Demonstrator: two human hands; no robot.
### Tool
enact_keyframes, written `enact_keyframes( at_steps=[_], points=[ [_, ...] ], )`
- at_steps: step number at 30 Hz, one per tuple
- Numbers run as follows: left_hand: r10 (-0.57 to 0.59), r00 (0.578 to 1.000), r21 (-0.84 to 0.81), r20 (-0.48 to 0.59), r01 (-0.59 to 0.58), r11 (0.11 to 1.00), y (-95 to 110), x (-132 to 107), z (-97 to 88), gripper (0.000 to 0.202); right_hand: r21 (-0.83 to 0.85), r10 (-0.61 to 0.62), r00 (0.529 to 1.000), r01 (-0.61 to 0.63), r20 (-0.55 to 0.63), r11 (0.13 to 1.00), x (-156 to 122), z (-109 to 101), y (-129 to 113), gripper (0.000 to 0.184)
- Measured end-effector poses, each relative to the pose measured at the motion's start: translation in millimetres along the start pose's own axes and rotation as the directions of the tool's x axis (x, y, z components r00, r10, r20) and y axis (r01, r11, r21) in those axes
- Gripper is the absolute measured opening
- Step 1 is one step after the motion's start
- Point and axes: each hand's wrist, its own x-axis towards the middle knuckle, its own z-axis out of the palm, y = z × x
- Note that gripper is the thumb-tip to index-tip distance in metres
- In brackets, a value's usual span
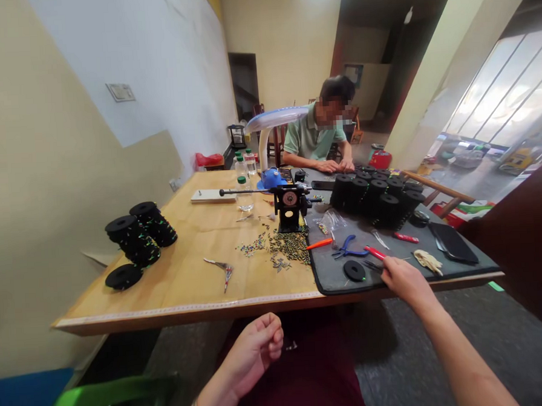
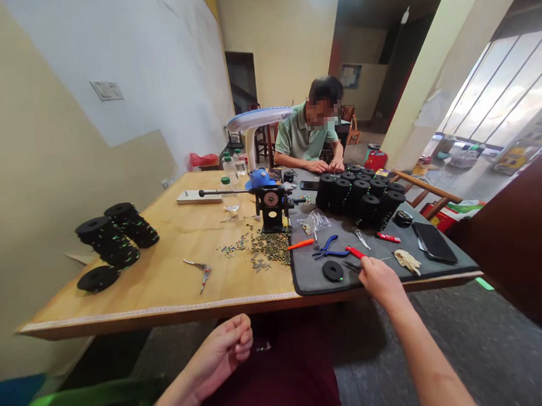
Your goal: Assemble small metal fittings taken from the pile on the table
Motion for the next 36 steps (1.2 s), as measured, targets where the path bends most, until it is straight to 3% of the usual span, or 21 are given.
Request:
enact_keyframes(
  at_steps=[2, 4, 6, 8, 10, 15, 19, 23, 29, 36],
  points=[
    [-0.019, 1.0, -0.039, -0.008, 0.019, 0.999, 1.2, -0.7, -1.4, 0.033, 0.049, 0.075, 0.996, -0.073, -0.047, 0.996, -6.3, -6.1, 2.8, 0.008],
    [-0.036, 0.999, -0.072, -0.003, 0.036, 0.997, 2.0, -0.8, -2.9, 0.034, 0.246, 0.211, 0.974, -0.185, -0.083, 0.951, -16.1, -13.4, -2.5, 0.01],
    [-0.053, 0.998, -0.099, 0.017, 0.054, 0.994, 2.3, -0.5, -4.5, 0.034, 0.567, 0.344, 0.938, -0.263, -0.038, 0.78, -28.9, -20.5, -19.3, 0.012],
    [-0.065, 0.997, -0.113, 0.033, 0.068, 0.991, 1.7, 0.0, -5.8, 0.034, 0.793, 0.364, 0.93, -0.255, 0.045, 0.553, -43.1, -25.8, -47.2, 0.009],
    [-0.07, 0.997, -0.099, 0.031, 0.073, 0.992, 0.2, 0.2, -6.6, 0.034, 0.842, 0.303, 0.951, -0.218, 0.068, 0.494, -57.2, -27.8, -81.6, 0.009],
    [-0.063, 0.998, -0.016, 0.011, 0.063, 0.998, -5.8, -1.3, -6.8, 0.033, 0.798, 0.104, 0.989, -0.145, 0.103, 0.585, -83.2, -18.6, -161.7, 0.029],
    [-0.057, 0.997, 0.039, 0.046, 0.055, 0.998, -9.8, -2.6, -6.7, 0.032, 0.772, -0.043, 0.996, -0.038, 0.084, 0.634, -92.3, -8.0, -198.1, 0.026],
    [-0.019, 0.999, 0.166, 0.047, 0.011, 0.986, -11.6, -2.9, -4.6, 0.032, 0.731, -0.096, 0.991, 0.001, 0.089, 0.683, -94.8, -2.7, -212.1, 0.021],
    [0.055, 0.998, 0.391, 0.011, -0.055, 0.919, -12.6, -4.1, -2.5, 0.035, 0.682, -0.096, 0.983, -0.037, 0.156, 0.73, -93.0, -2.2, -217.4, 0.018],
    [0.085, 0.996, 0.556, -0.005, -0.068, 0.829, -15.3, -4.3, -3.0, 0.035, 0.687, -0.099, 0.985, -0.023, 0.138, 0.726, -87.5, -6.3, -222.1, 0.017]
  ],
)
